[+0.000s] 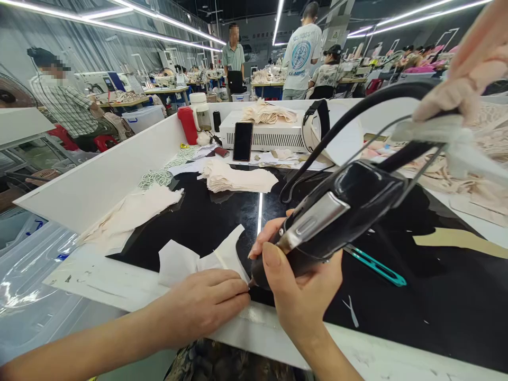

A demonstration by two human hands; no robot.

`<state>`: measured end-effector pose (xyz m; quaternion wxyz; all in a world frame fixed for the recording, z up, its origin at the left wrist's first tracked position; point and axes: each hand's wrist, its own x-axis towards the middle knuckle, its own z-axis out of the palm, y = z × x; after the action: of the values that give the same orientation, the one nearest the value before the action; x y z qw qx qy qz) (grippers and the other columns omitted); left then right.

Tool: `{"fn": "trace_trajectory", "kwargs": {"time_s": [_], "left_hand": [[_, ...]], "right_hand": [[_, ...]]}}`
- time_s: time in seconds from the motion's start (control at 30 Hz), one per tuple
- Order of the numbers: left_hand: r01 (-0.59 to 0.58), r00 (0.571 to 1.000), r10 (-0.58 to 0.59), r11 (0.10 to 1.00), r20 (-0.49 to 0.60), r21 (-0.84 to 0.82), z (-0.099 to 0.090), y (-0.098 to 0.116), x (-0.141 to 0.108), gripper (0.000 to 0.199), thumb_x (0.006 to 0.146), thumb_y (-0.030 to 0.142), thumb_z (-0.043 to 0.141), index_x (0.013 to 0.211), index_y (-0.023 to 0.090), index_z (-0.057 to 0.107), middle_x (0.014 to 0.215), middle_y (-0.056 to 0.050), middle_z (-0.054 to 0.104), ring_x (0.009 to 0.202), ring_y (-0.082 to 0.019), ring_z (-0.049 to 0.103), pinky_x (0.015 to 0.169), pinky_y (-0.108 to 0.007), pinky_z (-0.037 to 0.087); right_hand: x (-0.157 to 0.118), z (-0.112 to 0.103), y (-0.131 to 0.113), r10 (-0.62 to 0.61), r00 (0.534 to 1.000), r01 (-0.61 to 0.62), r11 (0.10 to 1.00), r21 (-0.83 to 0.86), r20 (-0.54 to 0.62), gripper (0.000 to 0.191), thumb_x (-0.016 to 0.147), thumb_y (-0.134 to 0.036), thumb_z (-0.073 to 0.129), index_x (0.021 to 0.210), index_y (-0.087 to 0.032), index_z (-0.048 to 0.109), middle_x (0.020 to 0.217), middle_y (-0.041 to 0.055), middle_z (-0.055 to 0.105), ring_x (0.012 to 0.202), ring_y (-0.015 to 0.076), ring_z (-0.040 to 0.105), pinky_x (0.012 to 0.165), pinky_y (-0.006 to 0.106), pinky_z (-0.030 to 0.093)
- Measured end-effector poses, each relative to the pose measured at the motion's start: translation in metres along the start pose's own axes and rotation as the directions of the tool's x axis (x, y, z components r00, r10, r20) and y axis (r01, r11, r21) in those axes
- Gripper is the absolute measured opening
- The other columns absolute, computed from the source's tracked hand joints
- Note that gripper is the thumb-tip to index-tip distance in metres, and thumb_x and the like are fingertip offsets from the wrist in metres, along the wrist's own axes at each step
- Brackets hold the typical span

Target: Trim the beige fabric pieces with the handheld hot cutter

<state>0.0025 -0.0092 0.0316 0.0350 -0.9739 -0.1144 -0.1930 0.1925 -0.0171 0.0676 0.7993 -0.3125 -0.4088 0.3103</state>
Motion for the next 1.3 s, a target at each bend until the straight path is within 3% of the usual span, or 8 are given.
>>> {"fn": "trace_trajectory", "kwargs": {"time_s": [0.23,0.47,0.67,0.87,1.07,1.3], "left_hand": [[0.003,1.0,-0.003,0.999,-0.016,-0.05,0.012,-0.015,-0.011,0.021,0.119,0.007,0.052,0.124,0.007,0.072,0.112,-0.011,0.079,0.105,-0.022,0.077,0.099,-0.035,0.066],[0.061,0.996,-0.065,0.996,-0.056,-0.063,0.013,-0.015,-0.013,0.022,0.122,0.012,0.052,0.13,0.008,0.072,0.113,-0.011,0.08,0.105,-0.021,0.078,0.099,-0.034,0.065],[0.101,0.995,-0.102,0.994,-0.014,-0.052,0.01,-0.012,-0.013,0.022,0.123,0.016,0.053,0.128,0.011,0.074,0.112,-0.01,0.079,0.108,-0.021,0.078,0.102,-0.034,0.066],[0.092,0.993,-0.098,0.993,-0.073,-0.071,0.007,-0.012,-0.012,0.021,0.123,0.017,0.055,0.127,0.009,0.074,0.115,-0.01,0.08,0.109,-0.022,0.078,0.103,-0.034,0.065],[0.109,0.986,-0.115,0.992,-0.118,-0.061,0.016,-0.012,-0.018,0.017,0.121,0.018,0.059,0.13,0.012,0.072,0.123,-0.011,0.08,0.116,-0.023,0.078,0.109,-0.036,0.065],[0.138,0.985,-0.14,0.99,-0.098,-0.023,0.025,-0.015,-0.019,0.015,0.119,0.018,0.061,0.127,0.018,0.074,0.121,-0.01,0.079,0.108,-0.022,0.078,0.106,-0.034,0.065]], "right_hand": [[0.0,0.0,-0.001,-0.001,1.0,0.001,1.0,0.0,-0.007,0.05,0.086,-0.045,0.105,0.117,-0.027,0.069,0.08,-0.0057,0.078,0.059,0.0156,0.072,0.055,0.028,0.064],[0.0,0.001,-0.002,0.0,1.0,0.0,1.0,0.001,-0.01,0.048,0.087,-0.044,0.105,0.116,-0.027,0.071,0.08,-0.006,0.078,0.06,0.0156,0.071,0.057,0.029,0.064],[-0.002,-0.001,-0.004,0.018,1.0,-0.018,1.0,-0.007,-0.012,0.047,0.087,-0.044,0.105,0.116,-0.028,0.072,0.08,-0.006,0.078,0.061,0.0162,0.071,0.058,0.03,0.063],[0.0,0.0,-0.003,0.019,1.0,-0.02,1.0,-0.007,-0.013,0.046,0.086,-0.044,0.105,0.115,-0.028,0.072,0.079,-0.0054,0.078,0.06,0.0166,0.071,0.057,0.03,0.063],[-0.001,-0.001,-0.003,0.018,1.0,-0.018,1.0,-0.016,-0.019,0.046,0.086,-0.044,0.105,0.114,-0.027,0.073,0.079,-0.0042,0.077,0.06,0.0169,0.071,0.056,0.03,0.065],[0.0,-0.001,0.0,0.003,0.999,-0.004,1.0,-0.031,-0.032,0.04,0.086,-0.039,0.102,0.111,-0.027,0.073,0.075,-0.0019,0.076,0.06,0.0176,0.068,0.052,0.031,0.066]]}}
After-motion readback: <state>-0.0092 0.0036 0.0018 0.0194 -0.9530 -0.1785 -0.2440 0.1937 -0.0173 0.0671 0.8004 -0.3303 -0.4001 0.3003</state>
